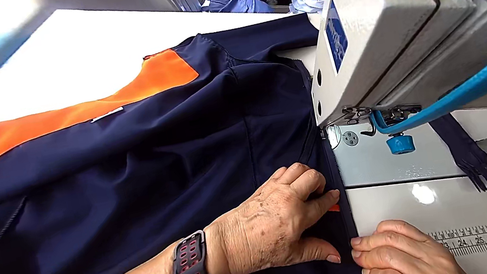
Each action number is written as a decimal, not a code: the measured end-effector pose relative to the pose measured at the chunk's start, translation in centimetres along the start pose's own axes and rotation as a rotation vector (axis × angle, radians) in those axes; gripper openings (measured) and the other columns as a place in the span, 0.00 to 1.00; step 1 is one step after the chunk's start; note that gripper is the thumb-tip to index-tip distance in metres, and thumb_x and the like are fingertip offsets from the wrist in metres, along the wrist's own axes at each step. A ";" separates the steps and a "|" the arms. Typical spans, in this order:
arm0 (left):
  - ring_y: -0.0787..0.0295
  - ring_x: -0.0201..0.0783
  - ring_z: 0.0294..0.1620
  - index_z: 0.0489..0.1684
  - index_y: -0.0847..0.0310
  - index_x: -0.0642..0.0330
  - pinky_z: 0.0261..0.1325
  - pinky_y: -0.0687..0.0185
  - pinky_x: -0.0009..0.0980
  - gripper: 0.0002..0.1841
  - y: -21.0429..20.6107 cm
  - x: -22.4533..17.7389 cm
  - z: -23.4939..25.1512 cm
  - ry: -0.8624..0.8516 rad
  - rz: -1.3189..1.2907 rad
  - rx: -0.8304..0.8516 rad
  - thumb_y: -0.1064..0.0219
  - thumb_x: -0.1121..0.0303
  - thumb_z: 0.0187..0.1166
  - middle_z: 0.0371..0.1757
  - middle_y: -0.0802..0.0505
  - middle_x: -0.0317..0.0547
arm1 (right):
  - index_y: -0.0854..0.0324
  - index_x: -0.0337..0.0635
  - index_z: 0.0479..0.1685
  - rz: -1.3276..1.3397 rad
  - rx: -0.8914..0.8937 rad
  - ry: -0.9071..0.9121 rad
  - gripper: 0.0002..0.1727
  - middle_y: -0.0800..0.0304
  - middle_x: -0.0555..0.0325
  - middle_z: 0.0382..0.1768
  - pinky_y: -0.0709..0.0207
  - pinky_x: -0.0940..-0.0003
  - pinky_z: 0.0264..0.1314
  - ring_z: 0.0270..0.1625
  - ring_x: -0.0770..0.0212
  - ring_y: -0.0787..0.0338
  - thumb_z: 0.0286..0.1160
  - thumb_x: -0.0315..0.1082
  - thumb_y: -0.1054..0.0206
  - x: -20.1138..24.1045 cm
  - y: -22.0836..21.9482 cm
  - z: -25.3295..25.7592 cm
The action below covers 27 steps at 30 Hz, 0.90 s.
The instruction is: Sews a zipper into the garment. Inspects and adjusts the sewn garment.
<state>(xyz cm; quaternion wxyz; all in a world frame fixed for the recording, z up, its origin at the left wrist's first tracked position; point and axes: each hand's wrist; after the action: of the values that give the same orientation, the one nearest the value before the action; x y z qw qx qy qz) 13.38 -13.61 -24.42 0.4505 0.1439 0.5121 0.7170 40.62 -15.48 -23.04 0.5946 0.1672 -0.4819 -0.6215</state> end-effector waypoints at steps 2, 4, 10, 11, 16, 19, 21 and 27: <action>0.18 0.43 0.53 0.65 0.10 0.52 0.52 0.22 0.33 0.36 0.1 1.4 0.3 -0.028 0.003 -0.003 0.47 0.31 0.80 0.48 0.12 0.43 | 0.18 0.46 0.31 -0.026 -0.011 0.036 0.10 0.03 0.57 0.39 0.25 0.70 0.70 0.58 0.60 0.07 0.78 0.24 0.42 -0.9 -0.1 0.6; 0.18 0.42 0.53 0.64 0.09 0.51 0.52 0.21 0.33 0.34 0.4 2.8 0.7 -0.055 0.005 -0.005 0.45 0.33 0.80 0.48 0.12 0.43 | 0.18 0.47 0.30 -0.056 -0.037 0.081 0.11 0.03 0.57 0.39 0.24 0.70 0.70 0.58 0.60 0.07 0.78 0.25 0.42 -1.9 -0.5 1.2; 0.17 0.40 0.54 0.60 0.07 0.46 0.53 0.20 0.34 0.31 1.4 6.5 2.3 -0.086 0.043 0.006 0.43 0.34 0.78 0.46 0.12 0.40 | 0.21 0.48 0.29 -0.139 -0.122 0.155 0.11 0.04 0.59 0.35 0.21 0.70 0.65 0.53 0.61 0.06 0.79 0.26 0.43 -4.7 -1.4 3.7; 0.16 0.41 0.54 0.59 0.06 0.46 0.53 0.19 0.35 0.30 1.5 7.1 2.6 -0.091 0.046 0.002 0.43 0.35 0.79 0.46 0.11 0.40 | 0.21 0.47 0.29 -0.142 -0.120 0.157 0.11 0.04 0.58 0.35 0.21 0.69 0.65 0.54 0.61 0.06 0.79 0.26 0.44 -5.1 -1.3 4.0; 0.15 0.46 0.54 0.58 0.06 0.46 0.49 0.19 0.40 0.25 1.9 6.8 3.0 -0.067 0.142 0.016 0.43 0.43 0.83 0.48 0.11 0.44 | 0.19 0.46 0.32 -0.197 -0.131 0.119 0.11 0.03 0.56 0.37 0.20 0.67 0.63 0.54 0.59 0.06 0.79 0.27 0.45 -5.0 -1.6 4.3; 0.12 0.51 0.64 0.54 0.09 0.60 0.62 0.18 0.49 0.19 1.9 2.3 2.3 -0.007 0.249 0.040 0.45 0.60 0.85 0.58 0.07 0.50 | 0.16 0.45 0.37 -0.272 -0.124 0.109 0.11 0.04 0.56 0.37 0.20 0.66 0.61 0.54 0.57 0.06 0.81 0.27 0.45 -4.2 -1.7 4.3; 0.12 0.49 0.71 0.59 0.13 0.67 0.73 0.19 0.44 0.23 1.1 -1.0 0.5 0.032 0.239 0.050 0.49 0.58 0.86 0.65 0.08 0.52 | 0.15 0.45 0.37 -0.295 -0.104 0.111 0.11 0.03 0.55 0.40 0.19 0.65 0.63 0.56 0.57 0.06 0.80 0.26 0.44 -4.0 -1.6 4.0; 0.14 0.46 0.73 0.55 0.11 0.60 0.76 0.22 0.43 0.32 1.5 -2.6 -1.0 0.071 0.145 0.032 0.53 0.41 0.87 0.62 0.06 0.48 | 0.12 0.43 0.42 -0.294 -0.063 0.132 0.14 0.02 0.52 0.49 0.21 0.63 0.67 0.63 0.56 0.07 0.82 0.26 0.45 -4.0 -1.3 2.9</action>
<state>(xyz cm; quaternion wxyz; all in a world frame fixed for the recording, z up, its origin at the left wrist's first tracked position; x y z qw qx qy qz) 13.42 -16.40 -22.89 0.3764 0.1622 0.5273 0.7443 38.51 -10.97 -24.12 0.5325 0.2580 -0.3923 -0.7043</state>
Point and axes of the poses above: each hand's wrist, its own z-axis towards the middle knuckle, its own y-axis out of the back of the hand, x = y × z
